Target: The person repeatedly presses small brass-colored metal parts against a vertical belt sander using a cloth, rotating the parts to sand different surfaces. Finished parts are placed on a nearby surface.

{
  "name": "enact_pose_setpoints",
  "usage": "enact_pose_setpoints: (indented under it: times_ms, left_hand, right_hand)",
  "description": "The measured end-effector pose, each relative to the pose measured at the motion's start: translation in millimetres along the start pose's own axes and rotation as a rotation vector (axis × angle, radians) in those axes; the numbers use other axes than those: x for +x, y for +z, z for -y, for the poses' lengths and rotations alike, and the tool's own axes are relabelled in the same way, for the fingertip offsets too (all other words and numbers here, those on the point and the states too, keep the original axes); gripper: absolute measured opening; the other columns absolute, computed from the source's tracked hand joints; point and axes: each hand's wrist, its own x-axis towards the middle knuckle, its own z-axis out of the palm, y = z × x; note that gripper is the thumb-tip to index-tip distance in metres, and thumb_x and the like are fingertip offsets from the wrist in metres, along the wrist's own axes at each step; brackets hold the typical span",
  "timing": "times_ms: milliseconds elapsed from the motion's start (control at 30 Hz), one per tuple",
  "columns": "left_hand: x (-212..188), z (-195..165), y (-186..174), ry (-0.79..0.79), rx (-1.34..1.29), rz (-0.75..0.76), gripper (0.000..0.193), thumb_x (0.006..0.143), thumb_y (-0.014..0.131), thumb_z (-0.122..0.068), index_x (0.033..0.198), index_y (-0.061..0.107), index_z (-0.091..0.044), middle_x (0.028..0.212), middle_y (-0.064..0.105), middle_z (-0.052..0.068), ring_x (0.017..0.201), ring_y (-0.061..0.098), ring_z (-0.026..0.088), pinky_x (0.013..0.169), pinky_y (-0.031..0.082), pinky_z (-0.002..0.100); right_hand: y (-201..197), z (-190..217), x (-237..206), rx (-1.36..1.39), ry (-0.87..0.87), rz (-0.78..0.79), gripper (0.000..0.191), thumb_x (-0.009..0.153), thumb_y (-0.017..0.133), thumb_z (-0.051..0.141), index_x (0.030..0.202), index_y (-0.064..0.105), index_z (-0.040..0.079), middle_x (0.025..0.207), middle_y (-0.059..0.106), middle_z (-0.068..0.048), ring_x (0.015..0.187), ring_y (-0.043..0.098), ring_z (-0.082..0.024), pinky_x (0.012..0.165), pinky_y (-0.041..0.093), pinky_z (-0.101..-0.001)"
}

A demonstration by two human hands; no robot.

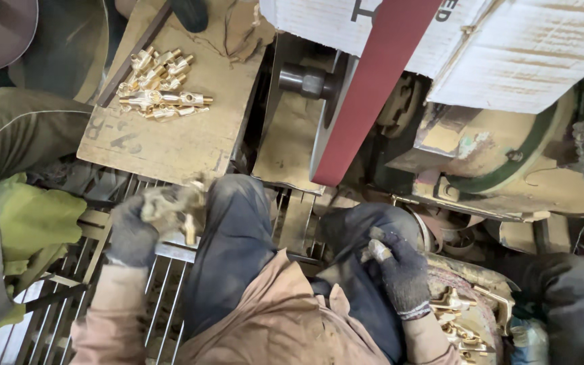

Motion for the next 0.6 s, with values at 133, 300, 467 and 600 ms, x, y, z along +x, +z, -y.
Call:
enact_pose_setpoints:
  times_ms: [133, 300, 467, 600]
  left_hand:
    - [-31.6, -20.9, 35.7, -0.007, -0.231, 0.381, 0.052, 0.072, 0.080, 0.008, 0.122, 0.067, 0.005, 0.103, 0.076, 0.012, 0.093, 0.074, 0.018, 0.078, 0.062, 0.031]
    - [-46.9, -36.7, 110.8, 0.002, -0.335, 0.818, 0.043, 0.079, 0.083, -0.002, 0.119, 0.069, 0.010, 0.104, 0.076, 0.015, 0.094, 0.074, 0.021, 0.081, 0.061, 0.030]
    - [-61.5, -41.1, 166.2, 0.081, -0.314, 1.014, 0.041, 0.088, 0.079, -0.001, 0.126, 0.066, 0.009, 0.106, 0.071, 0.014, 0.095, 0.068, 0.016, 0.081, 0.058, 0.029]
    - [-59.1, -26.9, 177.1, 0.054, -0.552, 0.855, 0.033, 0.098, 0.066, -0.001, 0.128, 0.063, 0.010, 0.115, 0.070, 0.016, 0.097, 0.070, 0.021, 0.081, 0.060, 0.034]
  right_hand:
    - [8.9, 8.5, -3.0, 0.280, -0.085, 0.165, 0.027, 0.097, 0.065, 0.011, 0.120, 0.072, -0.003, 0.085, 0.078, -0.011, 0.059, 0.064, -0.012, 0.056, 0.052, -0.0235]
    - [27.5, 5.9, -3.2, 0.776, 0.213, 0.478, 0.039, 0.097, 0.059, 0.018, 0.131, 0.064, 0.000, 0.093, 0.076, -0.011, 0.064, 0.064, -0.012, 0.062, 0.053, -0.0238]
    - [22.1, -12.3, -6.9, 0.828, 0.383, 0.643, 0.041, 0.104, 0.066, 0.020, 0.136, 0.067, -0.005, 0.093, 0.067, -0.015, 0.067, 0.060, -0.021, 0.062, 0.049, -0.0316]
    - [7.1, -10.9, -2.4, 0.772, 0.148, 0.400, 0.036, 0.091, 0.065, 0.014, 0.120, 0.067, -0.009, 0.112, 0.070, -0.012, 0.100, 0.066, -0.018, 0.091, 0.054, -0.0304]
